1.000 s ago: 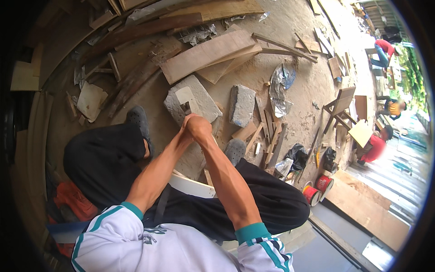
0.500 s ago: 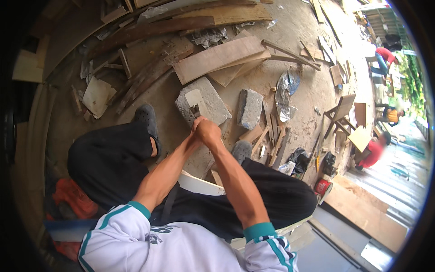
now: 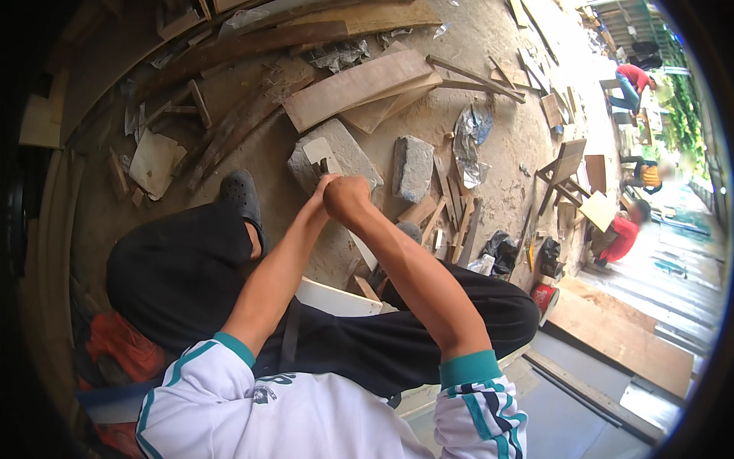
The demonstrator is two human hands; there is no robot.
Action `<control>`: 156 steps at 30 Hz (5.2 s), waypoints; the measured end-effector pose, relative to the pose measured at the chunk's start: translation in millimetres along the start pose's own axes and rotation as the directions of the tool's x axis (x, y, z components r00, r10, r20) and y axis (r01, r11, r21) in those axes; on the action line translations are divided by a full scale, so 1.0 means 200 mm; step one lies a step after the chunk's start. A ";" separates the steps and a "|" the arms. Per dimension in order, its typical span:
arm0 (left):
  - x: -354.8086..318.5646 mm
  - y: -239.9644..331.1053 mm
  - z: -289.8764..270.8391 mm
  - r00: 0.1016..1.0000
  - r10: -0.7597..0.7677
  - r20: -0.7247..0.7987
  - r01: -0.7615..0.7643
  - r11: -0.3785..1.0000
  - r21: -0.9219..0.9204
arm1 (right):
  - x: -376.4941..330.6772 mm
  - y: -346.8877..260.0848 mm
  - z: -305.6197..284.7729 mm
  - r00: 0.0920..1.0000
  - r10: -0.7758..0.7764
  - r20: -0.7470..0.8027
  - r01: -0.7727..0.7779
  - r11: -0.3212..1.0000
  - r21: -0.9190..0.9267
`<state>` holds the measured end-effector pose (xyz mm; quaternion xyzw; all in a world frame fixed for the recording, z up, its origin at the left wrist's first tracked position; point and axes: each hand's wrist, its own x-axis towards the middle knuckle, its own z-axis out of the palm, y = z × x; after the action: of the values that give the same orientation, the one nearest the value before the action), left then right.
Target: The person sits on the floor and uses a hammer to drive nails into a small white wooden plank resting on a concrete block. They repeatedly adjust the plank and hammer multiple nails into it.
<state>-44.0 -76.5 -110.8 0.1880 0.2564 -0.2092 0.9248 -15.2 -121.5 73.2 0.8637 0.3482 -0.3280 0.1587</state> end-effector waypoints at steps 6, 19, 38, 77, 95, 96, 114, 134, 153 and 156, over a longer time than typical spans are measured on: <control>-0.15 0.09 0.26 0.940 -0.270 -0.211 0.278 0.961 0.006 | -0.18 0.03 0.13 0.920 0.249 -0.302 -0.106 0.901 0.421; -0.10 0.04 0.09 0.983 -0.092 0.157 0.115 0.983 -0.145 | -0.15 0.05 0.25 0.736 0.437 -0.517 0.436 0.280 0.856; -0.18 -0.14 0.15 0.996 -0.001 -0.095 -0.003 0.999 -0.041 | -0.12 0.07 0.46 0.766 0.359 -0.534 0.620 -0.189 0.762; -0.08 -0.37 0.00 0.776 0.286 -0.562 -0.093 0.934 0.345 | 0.11 0.31 0.34 0.907 0.088 0.411 -0.127 0.990 0.067; 0.09 -0.72 0.01 0.648 0.292 -0.703 0.201 0.825 0.528 | -0.86 0.76 1.04 0.857 0.451 0.251 -0.446 0.402 0.800; 0.07 -0.70 0.00 0.623 0.439 -0.647 0.195 0.715 0.672 | -0.87 0.76 1.00 0.853 0.473 0.223 -0.414 0.352 0.839; -0.55 0.35 1.03 0.355 0.926 0.129 -0.852 0.264 0.452 | -1.05 0.73 -0.11 0.759 0.600 -0.252 0.150 0.215 0.965; -3.93 0.28 -0.08 -0.881 0.422 0.214 0.295 0.135 0.946 | -0.90 -1.66 -0.55 0.680 -0.587 -0.440 0.523 -0.032 0.852; -3.19 -1.33 -1.00 -0.717 -0.042 -0.696 -0.265 0.939 0.217 | -1.21 -2.56 0.91 0.393 -0.892 0.225 0.508 0.414 0.755; -3.22 -1.40 -1.09 -0.750 0.018 -0.661 -0.153 0.968 0.201 | -1.22 -2.53 0.81 0.366 -0.904 0.223 0.554 0.404 0.728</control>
<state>-768.3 -27.0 3.2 0.2578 0.9325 0.2229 0.1200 -579.3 33.4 96.6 0.4505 0.5341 -0.6964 -0.1638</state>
